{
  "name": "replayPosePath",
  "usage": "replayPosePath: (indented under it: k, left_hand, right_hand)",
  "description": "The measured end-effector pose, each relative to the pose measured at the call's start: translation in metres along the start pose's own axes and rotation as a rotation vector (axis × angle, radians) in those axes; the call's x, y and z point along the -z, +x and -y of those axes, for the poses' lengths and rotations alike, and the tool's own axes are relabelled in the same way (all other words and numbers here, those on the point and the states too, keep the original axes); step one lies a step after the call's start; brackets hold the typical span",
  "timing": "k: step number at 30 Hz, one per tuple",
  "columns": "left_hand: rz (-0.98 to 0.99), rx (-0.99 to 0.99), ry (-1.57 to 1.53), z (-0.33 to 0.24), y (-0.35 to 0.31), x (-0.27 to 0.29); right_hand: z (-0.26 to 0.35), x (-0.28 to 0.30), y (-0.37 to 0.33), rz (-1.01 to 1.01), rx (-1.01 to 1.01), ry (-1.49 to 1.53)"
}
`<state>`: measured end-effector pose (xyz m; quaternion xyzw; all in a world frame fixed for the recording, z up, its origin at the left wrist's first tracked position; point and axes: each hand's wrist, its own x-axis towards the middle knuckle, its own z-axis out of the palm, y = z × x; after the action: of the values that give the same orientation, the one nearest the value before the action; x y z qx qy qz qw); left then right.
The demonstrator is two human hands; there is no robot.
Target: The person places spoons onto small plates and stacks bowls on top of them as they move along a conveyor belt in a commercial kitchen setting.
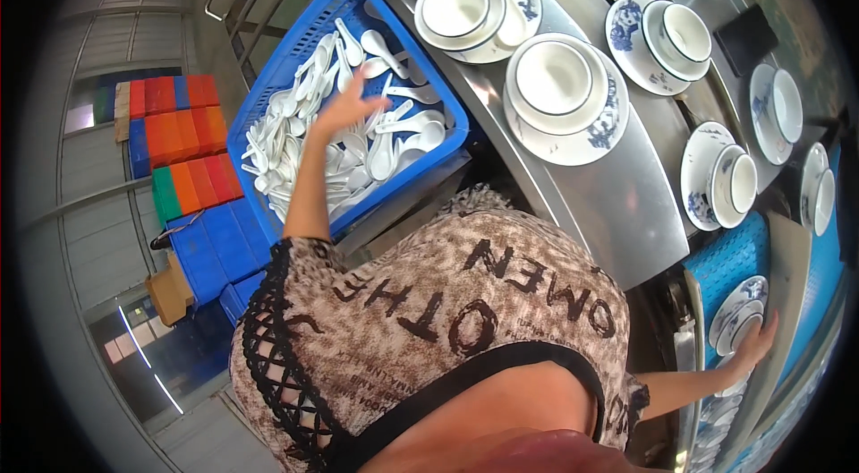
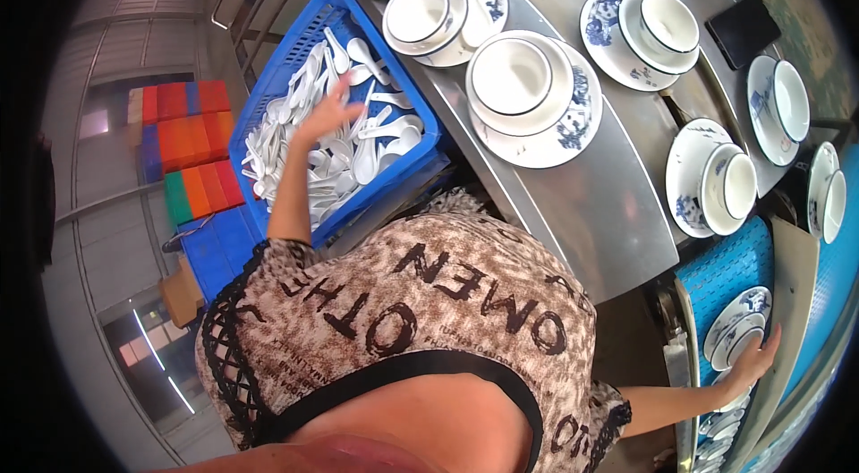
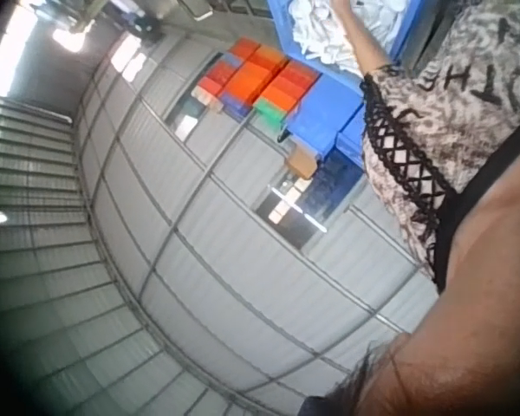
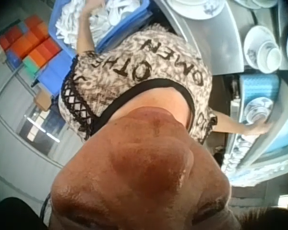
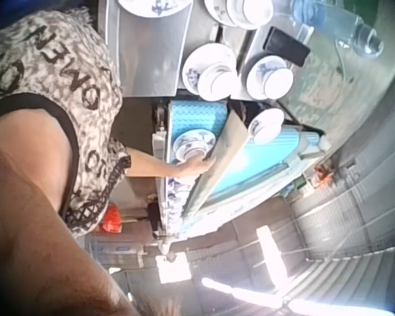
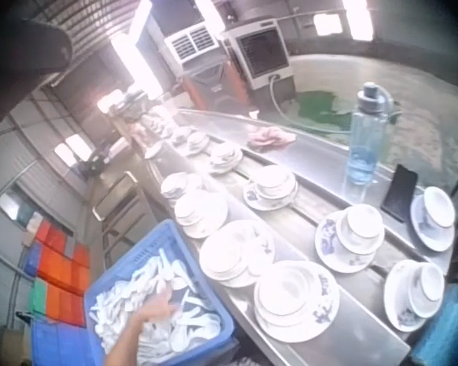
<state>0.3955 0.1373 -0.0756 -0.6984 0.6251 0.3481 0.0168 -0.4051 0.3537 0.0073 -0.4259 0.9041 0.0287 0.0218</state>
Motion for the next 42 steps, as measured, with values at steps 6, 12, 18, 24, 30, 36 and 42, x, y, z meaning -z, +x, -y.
replayPosePath:
  k: [6,12,18,24,30,36,42]
  left_hand:
    - [0.113,-0.124,0.290,-0.067,-0.042,-0.048]
    - [-0.077,-0.003,-0.007,-0.033,-0.032,-0.038]
    - [-0.455,0.089,-0.395,-0.009,0.008,0.009]
    - [-0.416,0.090,-1.113,-0.058,0.043,0.050]
    - [-0.379,-0.022,-1.015,-0.131,0.132,0.088]
    - [-0.337,-0.063,-0.473,-0.155,0.238,0.173]
    - [-0.575,0.116,0.045,-0.155,0.326,0.217]
  right_hand:
    - [-0.007,-0.025,0.019,0.339,-0.018,0.175]
    - [0.021,-0.005,-0.007,0.383,-0.095,0.457]
    - [0.045,-0.019,-0.036,0.132,-0.406,1.211]
    - [0.126,-0.021,-0.026,0.064,-0.419,1.241]
    - [0.154,-0.016,-0.011,0.109,-0.323,1.130]
    - [0.178,-0.004,-0.003,0.180,-0.210,0.994]
    - [0.206,0.014,-0.029,0.136,-0.277,1.047]
